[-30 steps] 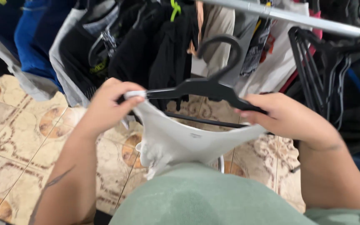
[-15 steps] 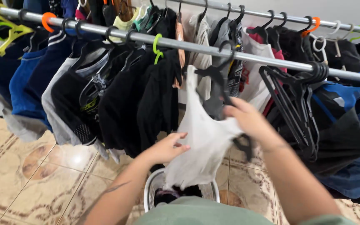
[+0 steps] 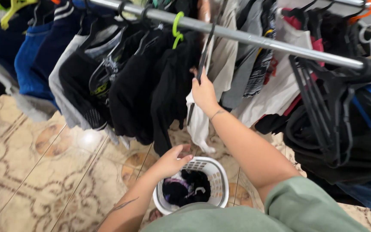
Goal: Hanging clothes from a laundry basket onto a rack using hangers.
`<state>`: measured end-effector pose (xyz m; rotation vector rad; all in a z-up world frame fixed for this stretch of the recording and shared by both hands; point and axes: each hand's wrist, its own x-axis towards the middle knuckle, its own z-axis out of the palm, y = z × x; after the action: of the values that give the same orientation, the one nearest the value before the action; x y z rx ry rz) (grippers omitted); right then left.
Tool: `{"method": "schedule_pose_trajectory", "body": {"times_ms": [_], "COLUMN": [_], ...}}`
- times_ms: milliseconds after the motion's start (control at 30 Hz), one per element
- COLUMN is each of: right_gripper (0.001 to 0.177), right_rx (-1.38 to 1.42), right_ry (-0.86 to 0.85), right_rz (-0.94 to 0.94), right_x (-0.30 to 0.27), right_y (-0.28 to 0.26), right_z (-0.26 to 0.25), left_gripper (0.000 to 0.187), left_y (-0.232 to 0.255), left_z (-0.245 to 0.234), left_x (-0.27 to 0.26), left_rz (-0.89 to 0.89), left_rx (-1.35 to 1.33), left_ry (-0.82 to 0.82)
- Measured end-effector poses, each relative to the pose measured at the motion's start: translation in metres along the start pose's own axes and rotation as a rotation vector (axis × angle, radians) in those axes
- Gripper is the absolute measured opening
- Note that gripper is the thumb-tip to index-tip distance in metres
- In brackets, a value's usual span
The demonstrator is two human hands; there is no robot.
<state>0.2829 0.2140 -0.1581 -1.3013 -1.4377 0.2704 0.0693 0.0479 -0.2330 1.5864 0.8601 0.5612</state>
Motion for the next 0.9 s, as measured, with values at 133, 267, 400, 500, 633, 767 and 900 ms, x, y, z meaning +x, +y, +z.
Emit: {"method": "schedule_pose_trajectory", "body": {"times_ms": [133,267,400,500,633,767,900], "right_gripper": [0.061,0.066,0.086,0.051,0.055,0.054,0.04], "right_rx": [-0.082,-0.184,0.151,0.102,0.35,0.187,-0.688], "right_ry": [-0.048,-0.112,-0.414,-0.509,-0.286,-0.363,-0.784], "right_rz": [0.109,0.129,0.375,0.284,0.361,0.814,0.302], "right_x": [0.018,0.023,0.014,0.009,-0.066,-0.203,-0.483], "right_y": [-0.022,0.015,-0.038,0.015,0.047,0.13,0.423], "right_z": [0.005,0.022,0.011,-0.007,-0.06,-0.094,-0.089], "left_gripper": [0.054,0.051,0.049,0.05,0.052,0.052,0.053], "left_y": [-0.004,-0.038,-0.092,-0.073,-0.126,-0.21,-0.316], "left_z": [0.002,0.004,0.011,-0.001,-0.006,0.0,0.028], "left_x": [-0.033,-0.046,-0.067,-0.069,-0.068,-0.069,-0.055], "left_rz": [-0.125,-0.215,-0.123,-0.273,-0.311,-0.446,-0.501], "left_rx": [0.035,0.091,0.066,0.072,0.152,0.209,0.36], "left_ry": [-0.002,0.004,0.028,-0.069,-0.143,-0.28,-0.299]}}
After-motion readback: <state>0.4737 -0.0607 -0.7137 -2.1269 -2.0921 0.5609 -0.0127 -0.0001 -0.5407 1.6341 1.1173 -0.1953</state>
